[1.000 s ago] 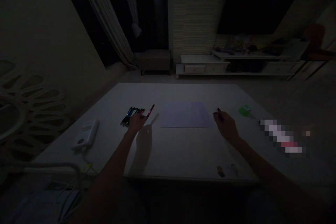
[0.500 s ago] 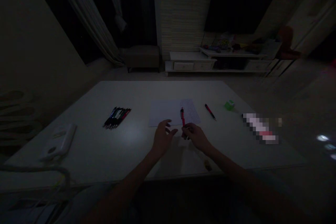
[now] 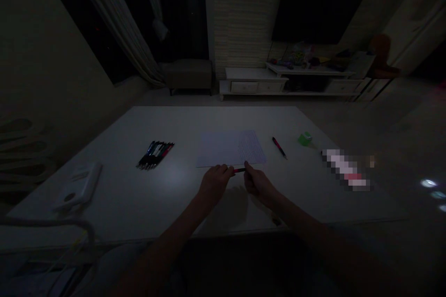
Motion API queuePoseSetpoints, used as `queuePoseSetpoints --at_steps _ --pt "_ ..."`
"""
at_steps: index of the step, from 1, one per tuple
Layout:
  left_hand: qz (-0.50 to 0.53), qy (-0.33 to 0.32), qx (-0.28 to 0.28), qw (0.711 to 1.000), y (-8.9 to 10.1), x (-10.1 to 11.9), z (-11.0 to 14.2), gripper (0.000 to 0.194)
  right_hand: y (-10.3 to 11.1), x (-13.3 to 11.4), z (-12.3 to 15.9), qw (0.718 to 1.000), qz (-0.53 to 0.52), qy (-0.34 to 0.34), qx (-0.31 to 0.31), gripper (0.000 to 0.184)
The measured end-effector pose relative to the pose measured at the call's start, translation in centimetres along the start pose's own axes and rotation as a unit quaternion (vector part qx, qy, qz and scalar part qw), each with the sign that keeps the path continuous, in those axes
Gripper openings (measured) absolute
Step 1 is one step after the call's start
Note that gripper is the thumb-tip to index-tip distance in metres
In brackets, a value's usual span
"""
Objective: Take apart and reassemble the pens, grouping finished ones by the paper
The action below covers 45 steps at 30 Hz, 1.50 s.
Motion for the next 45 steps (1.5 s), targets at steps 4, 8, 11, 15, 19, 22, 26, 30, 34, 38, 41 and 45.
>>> queuePoseSetpoints --at_steps 4,8,11,15,19,22,26,30,34,38,41,45 --pt "0.022 -0.009 -0.01 1.0 0.0 0.6 0.1 0.017 -0.1 0.3 -0.2 0.999 -0.038 0.02 0.021 0.042" --pt "0.1 0.066 -0.063 0.991 -0.6 0.5 0.0 0.027 0.0 0.1 -0.5 0.998 -0.017 0.059 0.014 0.039" --pt "0.227 0.111 -0.111 0.961 -0.8 -0.2 -0.1 0.038 -0.2 -1.2 -0.3 0.991 0.072 0.106 -0.031 0.04" --pt "0.242 0.105 -0.118 0.957 -0.2 -1.5 -0.4 0.033 -0.3 -2.5 -0.2 0.97 0.199 0.119 -0.067 0.042" --pt "0.173 0.083 -0.123 0.974 -0.1 -2.0 -0.4 0.027 0.1 -3.0 -0.5 0.956 0.252 0.135 -0.065 0.04" --pt "0.137 0.075 -0.116 0.981 -0.3 -1.8 -0.4 0.024 0.2 -2.9 -0.6 0.944 0.284 0.146 -0.079 0.039" --pt "0.114 0.066 -0.114 0.985 -0.6 -1.5 -0.2 0.019 0.1 -2.7 -0.6 0.94 0.304 0.126 -0.091 0.045" --pt "0.097 0.065 -0.113 0.987 -0.5 -1.4 -0.2 0.017 0.1 -3.0 -0.6 0.94 0.295 0.146 -0.095 0.038" --pt "0.093 0.056 -0.125 0.986 -0.7 -1.2 -0.2 0.018 0.1 -3.0 -0.8 0.935 0.315 0.129 -0.095 0.042" --pt "0.092 0.057 -0.124 0.986 -0.8 -1.2 -0.1 0.018 0.1 -3.2 -0.7 0.933 0.311 0.15 -0.098 0.036" --pt "0.089 0.056 -0.13 0.986 -0.7 -1.2 -0.1 0.019 0.1 -2.9 -0.7 0.93 0.324 0.135 -0.112 0.039" --pt "0.093 0.067 -0.139 0.984 -0.7 -1.2 -0.1 0.019 0.2 -2.9 -0.9 0.932 0.311 0.147 -0.111 0.037"
Point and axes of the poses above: each hand's wrist, its own z-axis away from the middle knuckle, its own y-axis out of the back of the hand, x = y × z, the point moved 5 cm from there along -z, towards the middle knuckle, and after that the axes turned 10 degrees about -z, right-handed, at the moved point
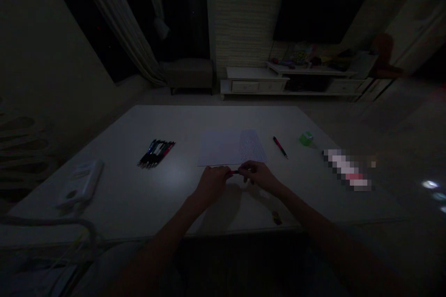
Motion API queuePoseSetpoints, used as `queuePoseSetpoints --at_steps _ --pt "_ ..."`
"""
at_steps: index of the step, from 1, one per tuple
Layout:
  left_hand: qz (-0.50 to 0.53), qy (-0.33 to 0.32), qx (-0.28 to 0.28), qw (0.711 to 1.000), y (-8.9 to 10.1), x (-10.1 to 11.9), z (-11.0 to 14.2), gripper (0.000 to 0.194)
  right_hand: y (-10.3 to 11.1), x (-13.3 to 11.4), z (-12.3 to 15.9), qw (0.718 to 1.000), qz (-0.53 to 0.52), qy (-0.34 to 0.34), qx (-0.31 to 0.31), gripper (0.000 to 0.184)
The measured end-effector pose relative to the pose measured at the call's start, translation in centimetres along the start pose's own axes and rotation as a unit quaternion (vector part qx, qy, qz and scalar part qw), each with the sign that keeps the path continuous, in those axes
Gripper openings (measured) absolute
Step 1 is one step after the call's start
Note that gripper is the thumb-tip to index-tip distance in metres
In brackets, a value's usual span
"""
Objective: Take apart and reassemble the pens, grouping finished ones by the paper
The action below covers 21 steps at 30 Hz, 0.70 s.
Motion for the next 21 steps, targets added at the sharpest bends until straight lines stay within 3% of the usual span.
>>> queuePoseSetpoints --at_steps 4,21 --pt "0.0 -0.006 0.005 1.0 -0.03 0.09 0.04 0.019 -0.22 0.06 -0.02 1.0 -0.005 -0.007 -0.026 0.038" --pt "-0.002 -0.023 0.008 1.0 -0.14 0.27 0.06 0.019 -0.18 -0.3 0.07 1.0 -0.001 0.009 -0.019 0.034"
Point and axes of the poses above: each hand's wrist, its own z-axis away from the middle knuckle, its own y-axis out of the back of the hand, x = y × z, the point moved 5 cm from there along -z, towards the middle knuckle, and after that the axes turned 10 degrees about -z, right-handed, at the moved point
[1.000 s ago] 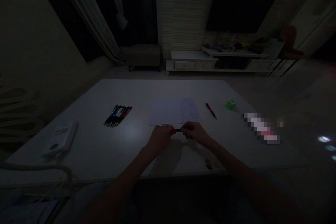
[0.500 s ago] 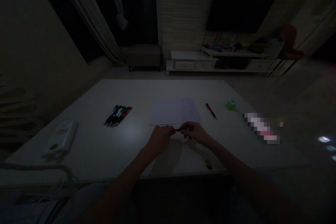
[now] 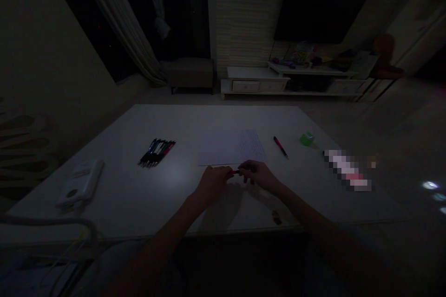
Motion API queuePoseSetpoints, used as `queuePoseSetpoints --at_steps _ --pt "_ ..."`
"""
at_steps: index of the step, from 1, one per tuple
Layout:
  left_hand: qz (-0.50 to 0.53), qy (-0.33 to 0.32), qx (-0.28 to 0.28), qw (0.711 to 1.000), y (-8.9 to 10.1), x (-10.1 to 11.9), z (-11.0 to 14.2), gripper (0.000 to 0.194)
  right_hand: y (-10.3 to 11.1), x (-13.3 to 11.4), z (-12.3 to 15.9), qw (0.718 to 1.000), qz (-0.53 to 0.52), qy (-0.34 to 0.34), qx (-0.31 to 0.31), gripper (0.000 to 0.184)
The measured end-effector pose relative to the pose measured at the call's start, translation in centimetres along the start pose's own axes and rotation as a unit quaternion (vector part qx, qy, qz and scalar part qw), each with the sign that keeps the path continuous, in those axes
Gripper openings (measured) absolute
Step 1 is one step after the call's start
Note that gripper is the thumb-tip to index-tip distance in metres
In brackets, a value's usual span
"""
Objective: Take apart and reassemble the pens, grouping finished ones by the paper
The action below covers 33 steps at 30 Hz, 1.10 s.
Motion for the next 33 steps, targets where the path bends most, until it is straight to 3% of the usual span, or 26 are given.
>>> queuePoseSetpoints --at_steps 2,6,11,16,22,30,33 --pt "0.005 -0.001 -0.004 1.0 0.0 0.0 0.0 0.018 0.0 0.1 0.0 1.0 0.006 -0.015 -0.005 0.036" --pt "0.006 0.007 -0.007 1.0 0.0 0.0 0.0 0.019 0.4 -0.3 0.0 0.999 0.008 0.026 0.021 0.033" --pt "0.009 0.001 -0.012 1.0 -0.1 0.0 0.0 0.02 0.3 0.3 0.0 0.999 0.012 -0.041 0.016 0.039" --pt "0.04 -0.024 -0.016 0.999 -0.3 0.4 0.1 0.023 0.3 -0.5 0.1 1.0 0.011 0.018 0.021 0.032" --pt "0.056 -0.022 -0.013 0.998 -0.1 0.4 0.0 0.026 0.3 -0.8 0.1 0.999 0.006 0.027 0.028 0.027" --pt "0.03 0.031 -0.007 0.999 -0.1 -2.8 0.4 0.031 4.2 0.4 -0.8 0.999 0.029 0.033 0.032 0.028" --pt "0.03 0.034 -0.006 0.999 -0.1 -3.6 1.0 0.031 5.1 1.1 -1.0 0.995 0.07 0.029 0.061 0.026"
Point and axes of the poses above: each hand's wrist, its own z-axis away from the middle knuckle, its own y-axis out of the back of the hand, x = y × z, the point moved 5 cm from there along -z, towards the middle knuckle, and after that the axes turned 10 degrees about -z, right-handed, at the moved point
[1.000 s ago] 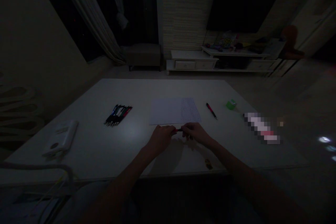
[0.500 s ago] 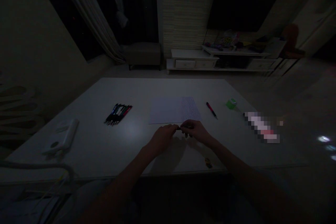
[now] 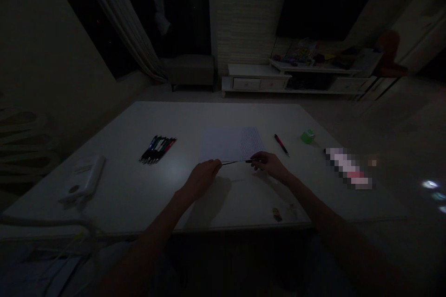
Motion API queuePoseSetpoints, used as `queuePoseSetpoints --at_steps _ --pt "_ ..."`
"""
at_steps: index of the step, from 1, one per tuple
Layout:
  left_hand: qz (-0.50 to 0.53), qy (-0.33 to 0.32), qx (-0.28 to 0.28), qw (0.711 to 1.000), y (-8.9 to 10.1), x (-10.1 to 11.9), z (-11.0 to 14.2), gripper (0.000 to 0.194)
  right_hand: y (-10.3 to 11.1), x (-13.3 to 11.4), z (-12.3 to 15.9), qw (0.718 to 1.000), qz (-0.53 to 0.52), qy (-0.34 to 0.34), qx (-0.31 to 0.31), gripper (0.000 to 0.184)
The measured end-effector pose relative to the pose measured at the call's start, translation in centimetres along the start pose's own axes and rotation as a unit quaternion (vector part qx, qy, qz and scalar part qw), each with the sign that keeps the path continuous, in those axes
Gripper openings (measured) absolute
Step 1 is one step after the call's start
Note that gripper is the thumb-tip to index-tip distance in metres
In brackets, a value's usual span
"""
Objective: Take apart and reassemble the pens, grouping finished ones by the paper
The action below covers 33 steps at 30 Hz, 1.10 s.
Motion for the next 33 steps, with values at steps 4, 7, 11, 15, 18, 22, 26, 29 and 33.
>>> queuePoseSetpoints --at_steps 4,7,11,15,18,22,26,29,33 --pt "0.005 -0.003 0.002 1.0 0.1 -0.1 0.8 0.031 -1.2 0.4 -0.1 0.988 0.13 0.058 0.057 0.017" --pt "0.008 -0.004 -0.006 1.0 0.0 0.1 1.1 0.03 -2.7 0.6 -0.1 0.973 0.19 0.107 0.072 0.014" --pt "0.008 -0.003 -0.003 1.0 0.0 0.3 1.1 0.028 -3.1 0.5 -0.1 0.967 0.201 0.136 0.083 0.015" --pt "0.003 -0.018 -0.009 1.0 -0.3 0.8 0.8 0.027 -3.4 -0.6 0.3 0.976 0.146 0.14 0.075 0.02" --pt "-0.01 -0.029 -0.017 0.999 -0.7 1.4 0.6 0.025 -4.6 -1.7 0.8 0.978 0.125 0.164 0.028 0.018" --pt "-0.027 -0.04 -0.028 0.998 -0.9 1.4 0.6 0.025 -4.9 -1.9 1.2 0.978 0.124 0.167 0.019 0.013" --pt "-0.025 -0.011 -0.015 1.0 -0.5 -0.1 0.7 0.028 -3.6 -0.8 1.3 0.969 0.176 0.153 0.081 0.011" --pt "-0.019 0.014 -0.013 1.0 -0.3 -1.1 0.9 0.03 -3.3 -0.2 1.5 0.953 0.234 0.16 0.109 0.011" --pt "-0.011 0.008 -0.02 1.0 -0.5 -0.7 1.1 0.03 -3.3 -0.3 1.7 0.943 0.266 0.173 0.101 0.011"
Point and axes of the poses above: each hand's wrist, its own z-axis away from the middle knuckle, its own y-axis out of the back of the hand, x = y × z, the point moved 5 cm from there along -z, towards the middle knuckle, and after that the axes turned 10 degrees about -z, right-handed, at the moved point
